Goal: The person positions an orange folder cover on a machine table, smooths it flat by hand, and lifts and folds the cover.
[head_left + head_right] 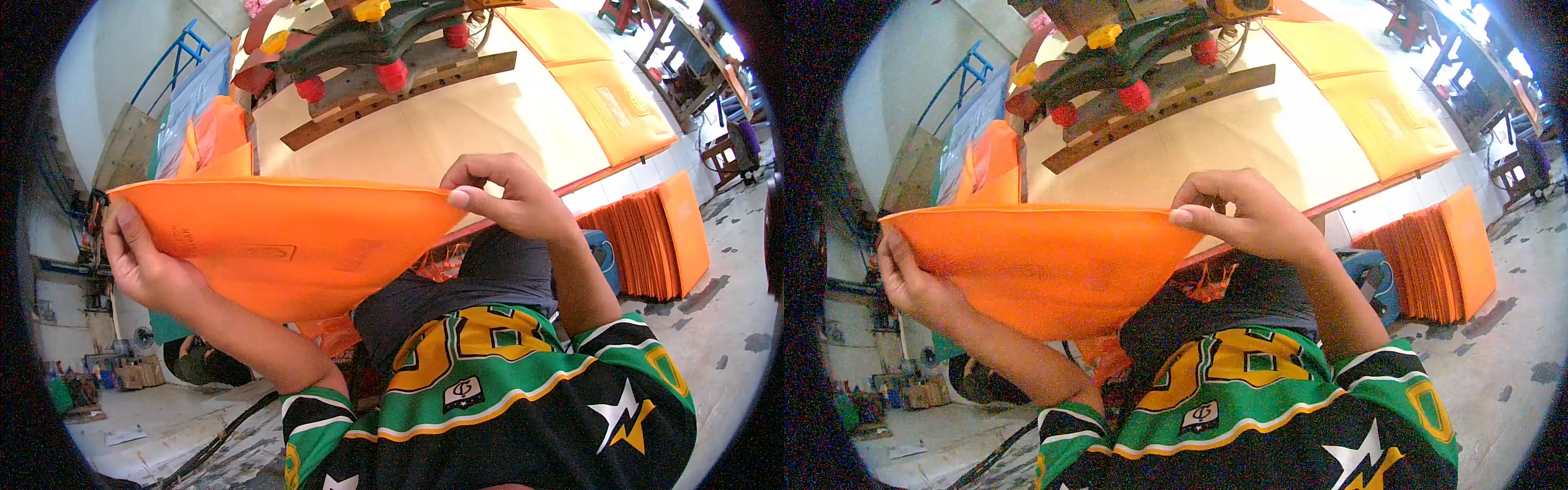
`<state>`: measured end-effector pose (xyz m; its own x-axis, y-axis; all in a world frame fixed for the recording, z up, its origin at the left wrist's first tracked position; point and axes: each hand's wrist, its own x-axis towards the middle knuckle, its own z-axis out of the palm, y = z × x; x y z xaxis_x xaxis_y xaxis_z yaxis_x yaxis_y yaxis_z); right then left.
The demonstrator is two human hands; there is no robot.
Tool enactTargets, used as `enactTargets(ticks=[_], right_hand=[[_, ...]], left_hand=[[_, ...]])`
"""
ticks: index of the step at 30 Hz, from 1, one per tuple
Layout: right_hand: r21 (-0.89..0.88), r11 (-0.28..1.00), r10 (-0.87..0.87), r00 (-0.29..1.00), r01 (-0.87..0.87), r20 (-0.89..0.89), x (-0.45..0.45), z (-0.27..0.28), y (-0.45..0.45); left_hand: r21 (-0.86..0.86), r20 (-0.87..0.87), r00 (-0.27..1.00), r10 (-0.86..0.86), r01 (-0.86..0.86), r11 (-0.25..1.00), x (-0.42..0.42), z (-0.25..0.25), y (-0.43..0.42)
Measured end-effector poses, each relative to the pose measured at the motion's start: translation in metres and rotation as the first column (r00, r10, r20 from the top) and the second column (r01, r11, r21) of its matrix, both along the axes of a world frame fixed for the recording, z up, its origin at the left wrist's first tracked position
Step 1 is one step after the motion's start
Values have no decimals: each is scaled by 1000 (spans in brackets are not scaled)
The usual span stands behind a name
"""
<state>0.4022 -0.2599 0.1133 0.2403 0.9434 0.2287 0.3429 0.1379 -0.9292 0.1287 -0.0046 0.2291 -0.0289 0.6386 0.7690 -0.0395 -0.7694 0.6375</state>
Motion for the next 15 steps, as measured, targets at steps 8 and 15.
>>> enactTargets(ticks=[8, 15], right_hand=[[15, 999, 54, 979, -52, -197, -1, -12, -1], [59, 995, 93, 916, -76, -390, -7, -8, 0]], left_hand=[[-44, 67, 996, 59, -56, 997, -20, 8, 13], [-75, 34, 998, 61, -58, 995, -41, 4, 37]])
